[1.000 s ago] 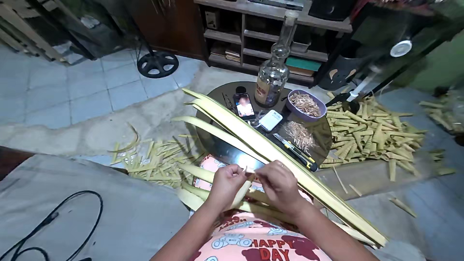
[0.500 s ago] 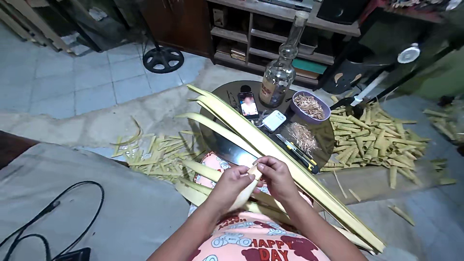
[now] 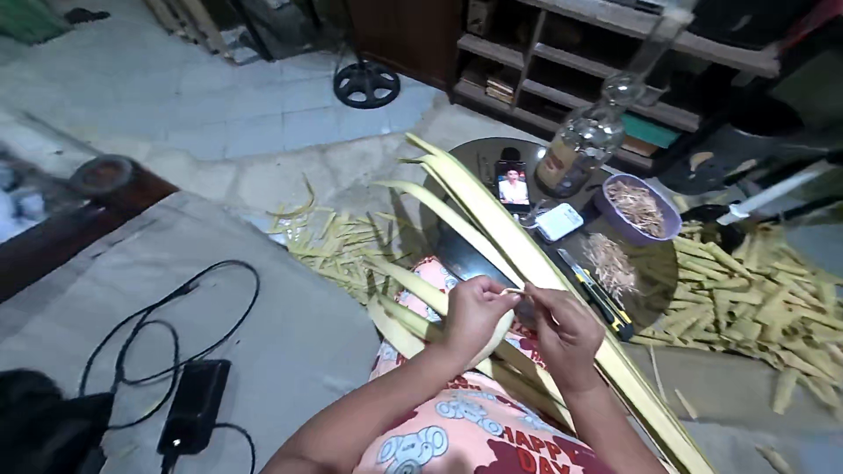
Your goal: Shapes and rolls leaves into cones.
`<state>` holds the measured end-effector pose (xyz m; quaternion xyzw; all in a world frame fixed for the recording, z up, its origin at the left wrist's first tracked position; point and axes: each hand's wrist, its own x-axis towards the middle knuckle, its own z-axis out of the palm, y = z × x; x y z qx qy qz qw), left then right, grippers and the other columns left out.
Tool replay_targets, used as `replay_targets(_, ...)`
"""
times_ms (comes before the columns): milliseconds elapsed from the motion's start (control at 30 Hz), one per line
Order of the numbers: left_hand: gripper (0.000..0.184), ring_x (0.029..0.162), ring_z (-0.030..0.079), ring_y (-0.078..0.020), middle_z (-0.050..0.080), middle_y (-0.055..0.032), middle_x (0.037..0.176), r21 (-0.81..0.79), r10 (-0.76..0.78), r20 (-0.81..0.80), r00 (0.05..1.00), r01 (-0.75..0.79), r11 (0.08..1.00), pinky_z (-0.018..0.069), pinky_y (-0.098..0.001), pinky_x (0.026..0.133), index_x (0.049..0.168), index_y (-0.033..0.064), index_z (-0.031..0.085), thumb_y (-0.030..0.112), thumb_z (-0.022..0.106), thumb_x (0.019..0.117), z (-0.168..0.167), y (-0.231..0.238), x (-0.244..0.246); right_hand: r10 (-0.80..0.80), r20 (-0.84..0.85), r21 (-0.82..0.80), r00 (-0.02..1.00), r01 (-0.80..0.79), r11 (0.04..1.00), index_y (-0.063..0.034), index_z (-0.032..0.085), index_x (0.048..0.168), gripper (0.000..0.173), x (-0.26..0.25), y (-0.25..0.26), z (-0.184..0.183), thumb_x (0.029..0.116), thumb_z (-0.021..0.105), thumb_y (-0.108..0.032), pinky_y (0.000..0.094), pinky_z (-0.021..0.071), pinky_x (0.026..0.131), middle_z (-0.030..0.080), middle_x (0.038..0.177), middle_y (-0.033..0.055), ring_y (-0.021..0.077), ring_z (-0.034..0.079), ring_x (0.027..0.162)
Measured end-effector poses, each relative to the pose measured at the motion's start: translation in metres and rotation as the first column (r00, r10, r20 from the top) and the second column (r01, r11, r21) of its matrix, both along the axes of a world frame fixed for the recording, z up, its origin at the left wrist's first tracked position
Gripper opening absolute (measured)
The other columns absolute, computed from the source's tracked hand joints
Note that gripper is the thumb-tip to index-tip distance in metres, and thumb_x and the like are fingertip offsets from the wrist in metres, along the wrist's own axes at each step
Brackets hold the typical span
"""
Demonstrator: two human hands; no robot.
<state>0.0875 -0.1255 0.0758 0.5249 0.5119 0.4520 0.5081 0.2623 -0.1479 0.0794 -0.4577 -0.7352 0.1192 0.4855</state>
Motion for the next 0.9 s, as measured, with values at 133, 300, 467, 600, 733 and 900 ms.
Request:
replay_targets(133,0.025,0.097,0.072,-0.0119,0.074,-0.0104,0.109,0.1,0.127,0.104,0.986,-0.138,0.985,0.0601,-0.031,0.087,0.122,-0.0047,0.065,0.004,0.052,0.1021,0.0,-0.011,0.021,-0.009,0.14,0.016,0.99,0.007,1.0,-0.0058,0.076,0.118,0.028,-0.014,-0.012,-0.002,0.0951,0.061,-0.001,0.0343,0.0543,0.105,0.073,0.122,0.0105,0.0215,0.069,0.117)
replay_targets(300,0.04,0.141,0.05,-0.0214,0.05,-0.0202,0.151,0.333,-0.119,-0.072,0.99,0.137,0.933,0.0409,-0.0345,0.118,0.141,-0.0075,0.055,0.012,0.043,0.108,0.01,-0.029,0.03,-0.059,-0.482,-0.287,0.874,-0.094,0.953,0.0051,0.072,0.114,0.023,-0.004,-0.019,0.016,0.0931,0.069,-0.003,0.033,0.0614,0.093,0.074,0.115,0.0116,0.0194,0.072,0.104)
replay_targets(467,0.031,0.137,0.053,-0.0205,0.053,-0.0138,0.15,0.294,-0.242,-0.04,0.97,0.243,0.925,0.046,-0.0365,0.114,0.127,0.0029,0.07,0.008,0.052,0.1028,-0.001,-0.013,0.023,-0.199,-0.597,-0.345,0.777,-0.025,0.938,0.0054,0.071,0.106,0.019,0.005,-0.01,0.025,0.0896,0.074,-0.004,0.0338,0.0637,0.079,0.075,0.097,0.0106,0.0191,0.073,0.085)
replay_targets(600,0.048,0.106,0.068,-0.0147,0.072,-0.0018,0.117,0.165,-0.294,0.033,0.955,0.285,0.944,0.0581,-0.0351,0.093,0.136,0.0103,0.063,0.012,0.075,0.0901,-0.015,0.02,0.009,-0.085,-0.427,-0.081,0.9,0.055,0.995,0.0043,0.075,0.105,0.017,0.001,-0.005,0.021,0.0886,0.071,0.005,0.0329,0.0649,0.084,0.076,0.103,0.0089,0.0173,0.074,0.092)
replay_targets(733,0.022,0.094,0.069,-0.0151,0.072,-0.003,0.102,0.225,-0.355,0.025,0.935,0.34,0.913,0.06,-0.034,0.085,0.111,0.0059,0.068,0.011,0.074,0.0907,-0.004,0.032,0.001,-0.222,-0.694,-0.313,0.685,-0.01,0.95,0.0079,0.07,0.101,0.012,-0.005,0.003,0.033,0.0896,0.071,0.004,0.0339,0.0646,0.076,0.074,0.093,0.0125,0.0184,0.073,0.081)
replay_targets(900,0.014,0.088,0.066,-0.0126,0.068,-0.0007,0.095,0.337,-0.337,0.005,0.942,0.315,0.887,0.0587,-0.0302,0.079,0.098,0.0094,0.073,0.015,0.079,0.0871,0.001,0.036,-0.004,-0.532,-0.799,-0.597,0.282,-0.485,0.639,0.0052,0.061,0.113,0.019,-0.009,-0.004,0.017,0.1044,0.049,-0.006,0.0303,0.0612,0.075,0.07,0.096,0.0129,0.0158,0.07,0.081)
